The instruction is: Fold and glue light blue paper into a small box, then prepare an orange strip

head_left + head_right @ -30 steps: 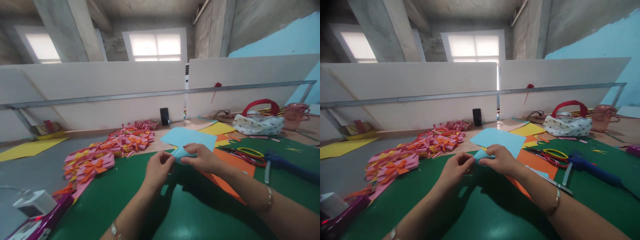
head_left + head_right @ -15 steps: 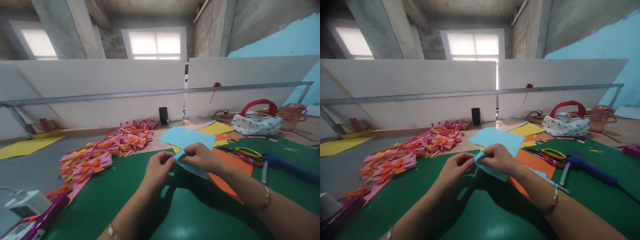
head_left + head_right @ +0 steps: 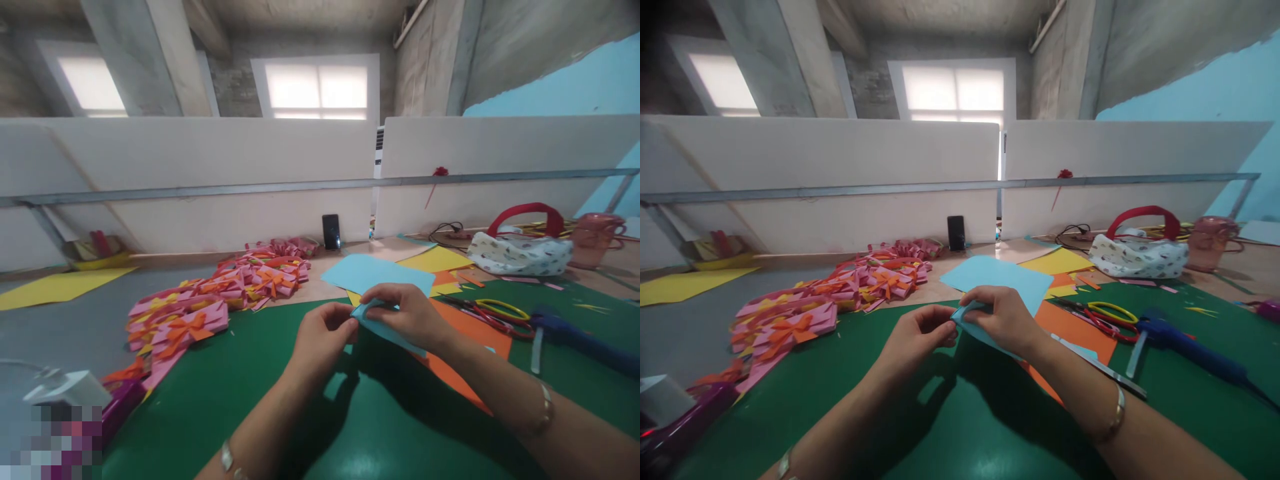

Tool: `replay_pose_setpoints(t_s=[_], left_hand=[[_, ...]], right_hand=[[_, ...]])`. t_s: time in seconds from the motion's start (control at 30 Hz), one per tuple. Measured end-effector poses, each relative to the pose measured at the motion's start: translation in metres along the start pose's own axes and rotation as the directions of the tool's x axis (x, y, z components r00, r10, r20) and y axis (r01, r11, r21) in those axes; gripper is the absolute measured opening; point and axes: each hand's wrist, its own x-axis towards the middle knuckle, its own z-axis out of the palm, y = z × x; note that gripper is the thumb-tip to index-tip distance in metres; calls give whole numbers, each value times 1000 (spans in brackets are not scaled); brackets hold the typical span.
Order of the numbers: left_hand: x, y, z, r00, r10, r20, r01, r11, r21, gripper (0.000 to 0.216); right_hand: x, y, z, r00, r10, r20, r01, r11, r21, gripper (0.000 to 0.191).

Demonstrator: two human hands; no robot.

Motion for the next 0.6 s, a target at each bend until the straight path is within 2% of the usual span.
replay_pose_setpoints(t_s=[0.17,0.47,0.6], left_hand=[[-4,-4,4,975,204,-91,-177,953,247,18],[-6,-5,11,932,335,-135,-236,848,474,7],[-6,-6,10,901,408,-149,-267,791,550,6]], right_hand=[[-1,-1,2,999,-9,-46,8,1000,-19,13],[-4,-6,12,986,-117,-114,106,989,-102,12],[-7,-10,14,982,-160,-104,147,982,-121,22]])
